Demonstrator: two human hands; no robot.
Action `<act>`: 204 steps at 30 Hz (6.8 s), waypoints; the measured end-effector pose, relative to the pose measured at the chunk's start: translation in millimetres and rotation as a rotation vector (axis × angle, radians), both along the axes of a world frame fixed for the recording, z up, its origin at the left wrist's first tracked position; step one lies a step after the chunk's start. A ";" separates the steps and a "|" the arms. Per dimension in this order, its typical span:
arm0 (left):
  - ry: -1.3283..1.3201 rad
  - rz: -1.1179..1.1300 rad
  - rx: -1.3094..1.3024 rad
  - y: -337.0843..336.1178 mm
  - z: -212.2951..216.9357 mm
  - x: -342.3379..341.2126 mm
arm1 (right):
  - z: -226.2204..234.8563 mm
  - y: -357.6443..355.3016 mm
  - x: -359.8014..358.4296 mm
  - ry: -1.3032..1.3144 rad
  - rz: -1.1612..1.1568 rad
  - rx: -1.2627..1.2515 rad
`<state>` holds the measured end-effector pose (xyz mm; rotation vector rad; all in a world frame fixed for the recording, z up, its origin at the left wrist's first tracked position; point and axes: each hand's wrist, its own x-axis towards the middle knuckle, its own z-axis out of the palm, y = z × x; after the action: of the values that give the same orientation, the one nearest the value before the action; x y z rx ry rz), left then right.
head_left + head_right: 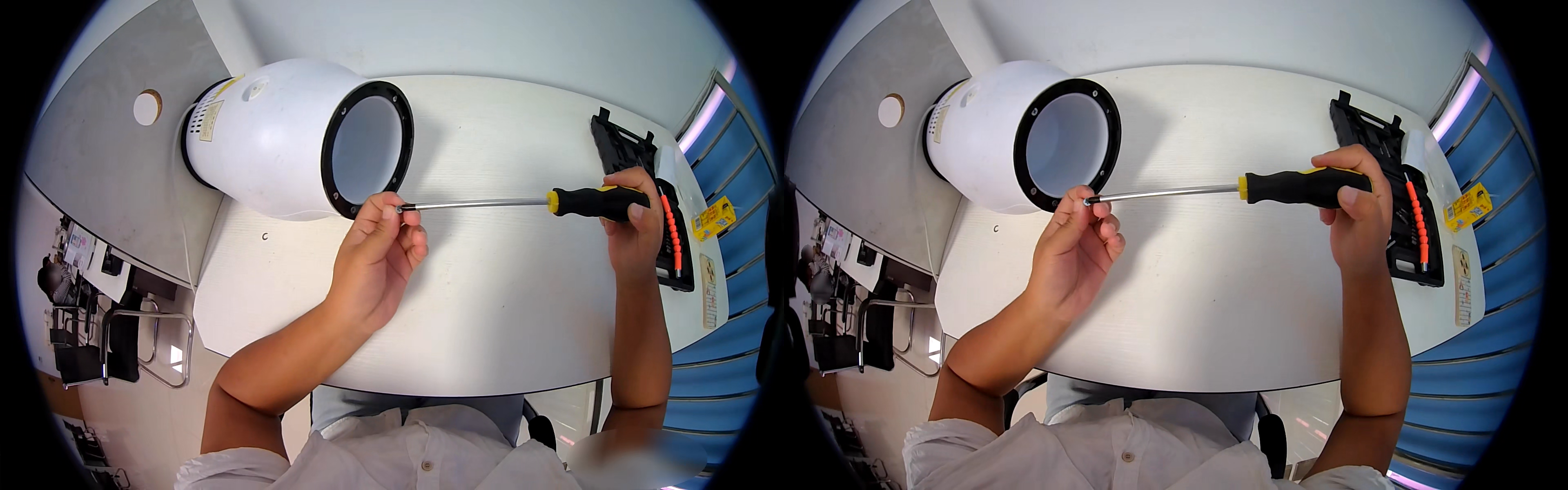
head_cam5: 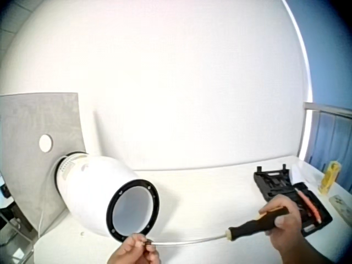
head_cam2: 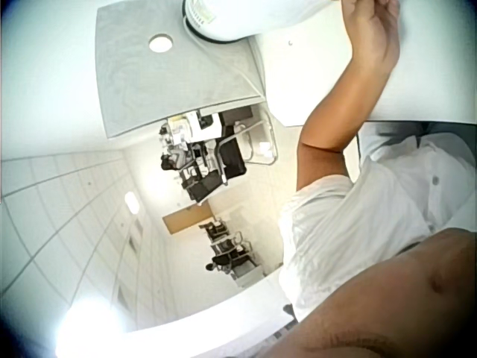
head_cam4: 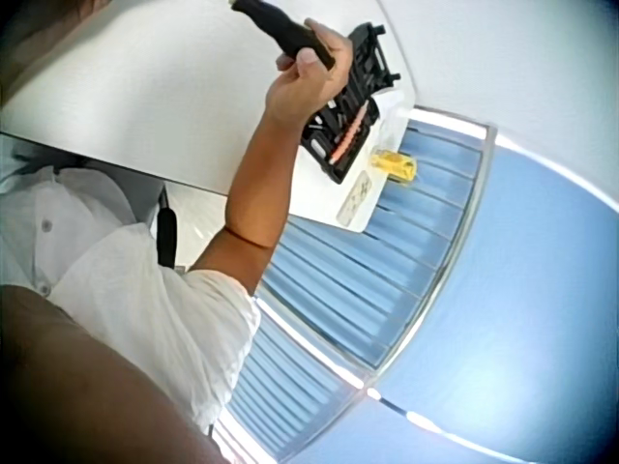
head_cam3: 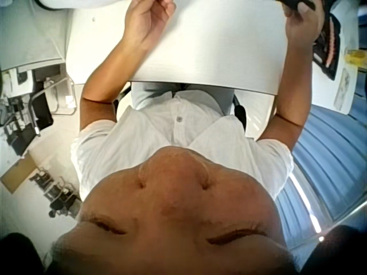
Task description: The person places a black rubber gasket onto the rim of a white cylindrical appliance. They then use a screwdriver to tighten several screws around the gasket to secure it in place.
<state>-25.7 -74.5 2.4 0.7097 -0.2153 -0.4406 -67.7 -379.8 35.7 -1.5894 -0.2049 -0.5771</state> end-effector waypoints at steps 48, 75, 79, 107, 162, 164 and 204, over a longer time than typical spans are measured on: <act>-0.112 0.178 0.189 -6.2 -7.9 -1.7 | 4.7 -3.2 -7.4 -0.092 -0.067 -0.159; -1.397 0.659 1.649 56.1 124.4 100.7 | -14.3 14.5 9.6 0.021 -0.052 0.029; -1.366 0.672 1.621 50.4 119.6 97.4 | -19.2 13.1 8.6 0.045 -0.072 0.010; -1.390 0.686 1.625 57.1 118.2 97.5 | -21.0 27.1 12.1 0.069 -0.060 -0.027; -1.413 0.693 1.628 54.8 116.9 98.5 | -21.1 25.0 1.6 -0.072 -0.132 -0.292; -1.404 0.687 1.622 54.6 116.9 98.9 | -21.2 25.1 1.7 -0.068 -0.132 -0.290; -1.429 0.679 1.573 53.8 119.6 96.9 | -23.7 19.7 14.1 -0.193 -0.065 -0.205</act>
<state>71.2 -20.7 122.0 2.4807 -0.9590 0.8091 -53.6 -360.1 12.0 -1.7426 -0.3673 -0.7809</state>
